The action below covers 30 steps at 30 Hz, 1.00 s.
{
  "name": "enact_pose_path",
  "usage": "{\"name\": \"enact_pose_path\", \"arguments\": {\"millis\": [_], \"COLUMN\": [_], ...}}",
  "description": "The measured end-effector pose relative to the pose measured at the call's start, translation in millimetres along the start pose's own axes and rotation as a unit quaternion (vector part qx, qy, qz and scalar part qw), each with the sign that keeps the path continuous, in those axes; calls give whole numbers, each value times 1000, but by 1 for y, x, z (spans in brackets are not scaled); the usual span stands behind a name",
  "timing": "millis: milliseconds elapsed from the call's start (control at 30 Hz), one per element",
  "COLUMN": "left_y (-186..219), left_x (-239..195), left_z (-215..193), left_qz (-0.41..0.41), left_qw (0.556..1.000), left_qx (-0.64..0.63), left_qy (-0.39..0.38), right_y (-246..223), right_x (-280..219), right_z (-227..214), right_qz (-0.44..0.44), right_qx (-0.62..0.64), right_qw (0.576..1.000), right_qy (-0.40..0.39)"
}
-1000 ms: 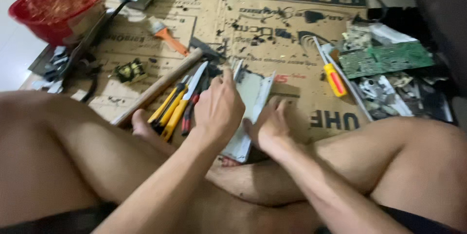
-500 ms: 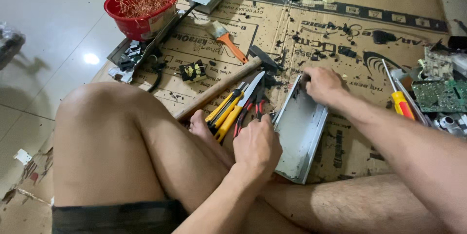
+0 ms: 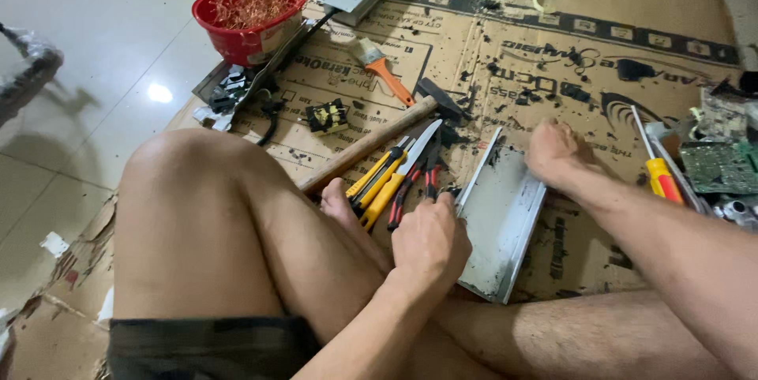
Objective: The person sits on the floor and uses a utility knife to pry open a silver metal casing, likely a heatsink or electronic enclosure. They repeatedly insert the blade into seams and twist to separate the parts.
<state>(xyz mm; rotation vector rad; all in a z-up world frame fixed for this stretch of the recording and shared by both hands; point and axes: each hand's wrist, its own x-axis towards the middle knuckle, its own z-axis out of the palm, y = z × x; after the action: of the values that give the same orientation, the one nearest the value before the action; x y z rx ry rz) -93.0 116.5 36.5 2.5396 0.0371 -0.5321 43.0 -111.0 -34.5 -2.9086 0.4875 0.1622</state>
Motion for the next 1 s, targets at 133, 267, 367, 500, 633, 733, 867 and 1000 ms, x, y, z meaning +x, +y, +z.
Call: {"name": "enact_pose_path", "arguments": {"millis": [133, 267, 367, 500, 633, 733, 867, 1000], "left_y": [15, 16, 22, 25, 33, 32, 35, 49], "left_x": [-17, -6, -1, -2, -27, -13, 8, 31], "left_z": [-18, -10, 10, 0, -37, -28, -23, -18], "left_qz": [0, -12, -1, -10, -47, -13, 72, 113], "left_qw": [1000, 996, 982, 995, 994, 995, 996, 986], "left_qx": [4, -90, -174, -62, -99, -93, 28, 119], "left_qy": [2, -24, -74, -79, -30, -42, -39, 0], "right_y": [-17, -26, -20, -33, -47, -54, -66, -46], "right_x": [-52, -116, -145, -169, -166, -170, -185, -174], "right_z": [-68, -92, -86, -104, -76, -67, -79, -71], "right_qz": [-9, 142, 131, 88, 57, 31, 7, 11], "right_qx": [111, 314, 359, 217, 182, 198, 279, 224], "right_qw": [993, 939, 919, 970, 982, 979, 960, 974], "right_qy": [36, -24, -94, -63, 5, 42, 9, 35]}}
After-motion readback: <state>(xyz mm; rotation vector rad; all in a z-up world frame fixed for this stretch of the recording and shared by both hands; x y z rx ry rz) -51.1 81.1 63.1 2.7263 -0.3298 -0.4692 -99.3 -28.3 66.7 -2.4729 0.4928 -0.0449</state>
